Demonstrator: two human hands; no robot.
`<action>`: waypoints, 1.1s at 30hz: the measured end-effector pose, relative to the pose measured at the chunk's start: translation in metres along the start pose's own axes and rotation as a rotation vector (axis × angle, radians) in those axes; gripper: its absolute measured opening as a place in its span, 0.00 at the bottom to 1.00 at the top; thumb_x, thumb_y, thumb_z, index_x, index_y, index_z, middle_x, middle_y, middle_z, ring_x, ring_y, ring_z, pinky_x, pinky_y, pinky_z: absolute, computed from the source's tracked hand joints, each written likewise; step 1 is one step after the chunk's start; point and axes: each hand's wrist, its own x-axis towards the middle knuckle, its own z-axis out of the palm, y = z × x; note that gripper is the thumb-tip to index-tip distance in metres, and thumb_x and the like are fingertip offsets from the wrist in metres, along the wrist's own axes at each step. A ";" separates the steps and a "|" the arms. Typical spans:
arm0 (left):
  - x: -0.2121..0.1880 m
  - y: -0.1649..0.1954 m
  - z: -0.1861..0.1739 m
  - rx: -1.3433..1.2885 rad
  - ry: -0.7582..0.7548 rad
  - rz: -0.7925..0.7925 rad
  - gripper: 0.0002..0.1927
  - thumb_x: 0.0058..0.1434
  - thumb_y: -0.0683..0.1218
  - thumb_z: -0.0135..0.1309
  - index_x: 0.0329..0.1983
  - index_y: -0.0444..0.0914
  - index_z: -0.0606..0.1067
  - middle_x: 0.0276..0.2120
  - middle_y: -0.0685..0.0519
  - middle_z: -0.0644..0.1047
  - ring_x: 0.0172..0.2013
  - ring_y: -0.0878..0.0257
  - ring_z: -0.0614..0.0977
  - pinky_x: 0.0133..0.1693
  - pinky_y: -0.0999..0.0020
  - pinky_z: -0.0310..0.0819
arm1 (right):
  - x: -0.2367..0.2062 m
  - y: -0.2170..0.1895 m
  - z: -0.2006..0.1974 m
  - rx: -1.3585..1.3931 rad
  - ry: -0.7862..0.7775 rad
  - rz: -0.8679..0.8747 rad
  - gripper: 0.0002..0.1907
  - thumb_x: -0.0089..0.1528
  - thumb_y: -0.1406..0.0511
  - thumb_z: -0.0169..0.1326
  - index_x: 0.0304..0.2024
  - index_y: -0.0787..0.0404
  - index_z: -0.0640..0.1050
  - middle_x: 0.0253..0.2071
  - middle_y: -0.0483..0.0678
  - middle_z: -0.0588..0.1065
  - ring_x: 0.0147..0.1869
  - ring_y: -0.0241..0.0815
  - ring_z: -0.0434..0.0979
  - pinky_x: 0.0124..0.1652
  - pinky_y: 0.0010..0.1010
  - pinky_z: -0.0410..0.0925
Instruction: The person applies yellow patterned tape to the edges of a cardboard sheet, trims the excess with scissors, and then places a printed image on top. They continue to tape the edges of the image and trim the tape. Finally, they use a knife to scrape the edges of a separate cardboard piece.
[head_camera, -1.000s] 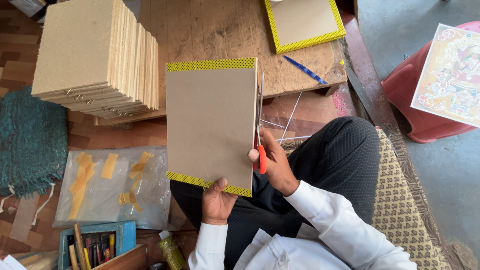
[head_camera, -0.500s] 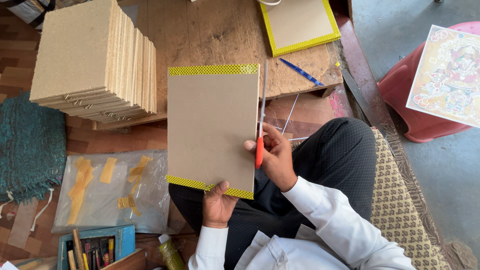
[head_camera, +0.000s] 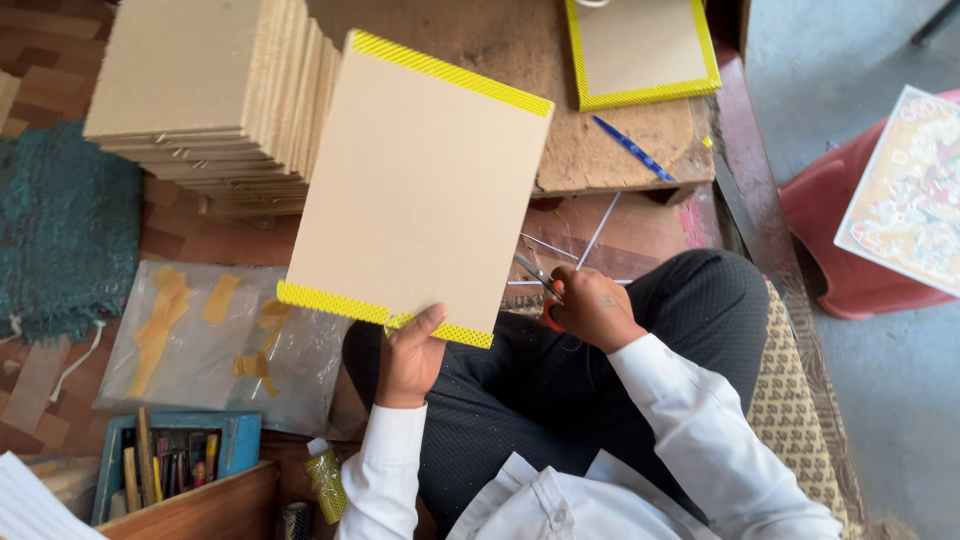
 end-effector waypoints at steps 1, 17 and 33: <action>0.005 0.002 0.005 0.041 0.012 0.036 0.24 0.64 0.40 0.59 0.62 0.32 0.70 0.54 0.48 0.77 0.55 0.57 0.79 0.58 0.60 0.72 | 0.011 0.002 0.009 -0.107 0.003 -0.031 0.19 0.52 0.62 0.65 0.46 0.56 0.80 0.31 0.55 0.80 0.37 0.56 0.82 0.37 0.44 0.74; 0.019 0.024 0.022 0.614 0.229 0.459 0.16 0.71 0.47 0.53 0.50 0.29 0.77 0.43 0.50 0.82 0.43 0.63 0.80 0.46 0.67 0.75 | 0.073 0.020 0.051 -0.084 -0.191 -0.166 0.17 0.56 0.63 0.63 0.48 0.57 0.83 0.40 0.57 0.82 0.46 0.56 0.84 0.47 0.42 0.75; -0.008 0.079 0.003 0.559 -0.093 0.117 0.19 0.65 0.49 0.57 0.53 0.31 0.78 0.44 0.51 0.83 0.45 0.64 0.82 0.49 0.69 0.75 | 0.084 -0.013 -0.093 1.172 0.238 -0.437 0.33 0.67 0.62 0.60 0.70 0.69 0.66 0.64 0.56 0.71 0.66 0.43 0.72 0.62 0.34 0.68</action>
